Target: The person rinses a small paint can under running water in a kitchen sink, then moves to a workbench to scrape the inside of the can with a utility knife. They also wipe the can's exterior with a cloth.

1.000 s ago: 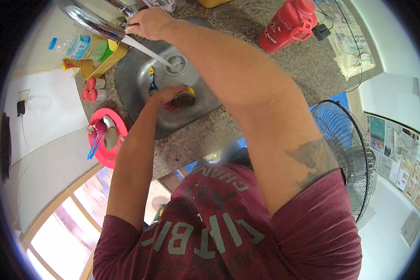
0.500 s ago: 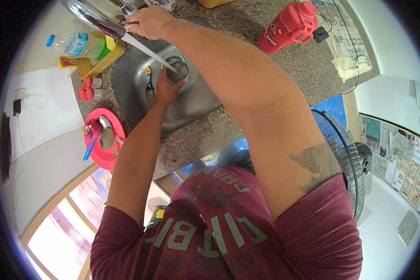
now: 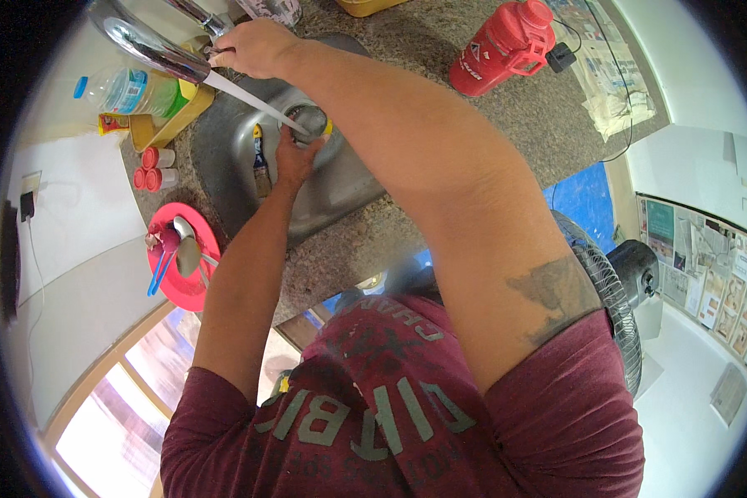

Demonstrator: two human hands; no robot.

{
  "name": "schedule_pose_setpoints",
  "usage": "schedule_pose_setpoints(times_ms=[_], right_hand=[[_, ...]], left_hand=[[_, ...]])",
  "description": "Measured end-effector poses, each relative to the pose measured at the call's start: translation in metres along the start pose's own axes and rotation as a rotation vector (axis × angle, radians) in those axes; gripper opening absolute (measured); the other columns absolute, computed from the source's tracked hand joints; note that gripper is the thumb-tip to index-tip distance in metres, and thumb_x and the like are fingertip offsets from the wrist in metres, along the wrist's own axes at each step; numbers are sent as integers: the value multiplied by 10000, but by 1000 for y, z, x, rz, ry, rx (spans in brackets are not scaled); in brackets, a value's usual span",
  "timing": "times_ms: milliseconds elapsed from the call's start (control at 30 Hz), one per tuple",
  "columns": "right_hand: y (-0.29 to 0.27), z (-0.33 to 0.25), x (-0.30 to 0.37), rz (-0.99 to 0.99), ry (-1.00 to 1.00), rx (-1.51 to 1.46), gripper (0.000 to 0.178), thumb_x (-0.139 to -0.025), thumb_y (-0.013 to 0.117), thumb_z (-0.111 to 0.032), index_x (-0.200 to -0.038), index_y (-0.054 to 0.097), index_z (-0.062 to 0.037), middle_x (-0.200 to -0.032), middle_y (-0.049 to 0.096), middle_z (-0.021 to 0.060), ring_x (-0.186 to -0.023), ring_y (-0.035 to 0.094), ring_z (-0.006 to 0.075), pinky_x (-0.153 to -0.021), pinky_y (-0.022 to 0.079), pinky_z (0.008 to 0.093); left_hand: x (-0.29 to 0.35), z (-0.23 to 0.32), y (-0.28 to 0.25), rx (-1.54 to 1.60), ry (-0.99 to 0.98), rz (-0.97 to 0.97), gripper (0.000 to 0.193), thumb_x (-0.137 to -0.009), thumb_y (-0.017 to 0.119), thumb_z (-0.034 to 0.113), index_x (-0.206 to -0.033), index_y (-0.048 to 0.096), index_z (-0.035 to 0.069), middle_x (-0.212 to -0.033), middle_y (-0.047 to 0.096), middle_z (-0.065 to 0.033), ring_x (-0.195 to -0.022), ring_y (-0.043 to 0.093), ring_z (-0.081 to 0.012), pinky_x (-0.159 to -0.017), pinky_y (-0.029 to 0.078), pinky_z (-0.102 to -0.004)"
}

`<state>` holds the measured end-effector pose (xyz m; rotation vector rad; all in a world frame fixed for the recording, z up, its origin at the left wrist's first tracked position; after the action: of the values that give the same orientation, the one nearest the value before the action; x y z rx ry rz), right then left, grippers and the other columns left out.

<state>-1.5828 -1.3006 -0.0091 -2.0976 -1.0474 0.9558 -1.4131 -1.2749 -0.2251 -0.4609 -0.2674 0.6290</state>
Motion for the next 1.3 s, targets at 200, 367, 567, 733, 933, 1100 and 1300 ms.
schedule_pose_setpoints(times_ms=[200,367,567,733,933,1100,1300], right_hand=[[1,0,0,31,-11,-37,383,-990,603,-505,-1192,748,-214,-1097,748,145,-1032,705,380,-931,548,490],[0,1,-1,23,5,-17,394,-987,600,-507,-1179,750,-197,-1079,751,153,-1013,708,384,-917,550,501],[1,2,-1,63,-28,38,397,-990,596,-505,-1163,750,-182,-1044,750,171,-977,717,386,-894,559,501],[3,-1,-1,-32,27,24,408,-998,577,-515,-1164,749,-185,-1046,750,178,-955,720,398,-872,570,500],[6,5,-4,55,-26,23,409,-994,580,-527,-1167,751,-198,-1047,751,173,-978,715,396,-898,562,495],[5,6,-2,0,18,-9,396,-982,601,-522,-1180,755,-216,-1061,751,164,-996,710,393,-918,553,494],[3,4,-1,33,-17,-47,388,-977,610,-527,-1157,761,-217,-1050,750,157,-992,710,394,-910,553,501]], left_hand=[[-6,-18,2,19,-2,86,898,-712,943,308,-1418,512,-43,-1234,706,-255,-1178,684,-364,-1026,518,-426],[-5,-3,-1,-206,-10,-39,884,-714,936,338,-1408,536,-35,-1196,720,-262,-1142,696,-383,-985,537,-432],[1,-9,2,-153,-131,-15,927,-691,928,446,-1374,566,-65,-1175,726,-271,-1132,699,-399,-987,533,-444],[-4,-11,-1,-136,-138,-16,1001,-685,913,522,-1381,558,-104,-1201,713,-289,-1160,690,-396,-1019,522,-439],[-4,5,-8,-353,-178,-45,1005,-688,910,526,-1375,563,-118,-1282,685,-285,-1220,665,-387,-1045,509,-427],[-2,11,-12,-197,-212,-119,1027,-681,900,552,-1374,558,-123,-1304,672,-289,-1248,648,-389,-1054,501,-424],[-8,-18,-7,-80,-291,34,993,-677,898,550,-1347,581,-111,-1263,699,-266,-1215,670,-366,-1037,509,-425]])
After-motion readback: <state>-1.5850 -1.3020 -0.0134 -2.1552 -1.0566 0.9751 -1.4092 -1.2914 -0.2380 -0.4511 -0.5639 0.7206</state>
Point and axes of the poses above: each hand's wrist, its own x-axis away from the middle knuckle, its own y-axis out of the palm, z = x × y, the point moved 6 cm from there along -x, towards the middle knuckle
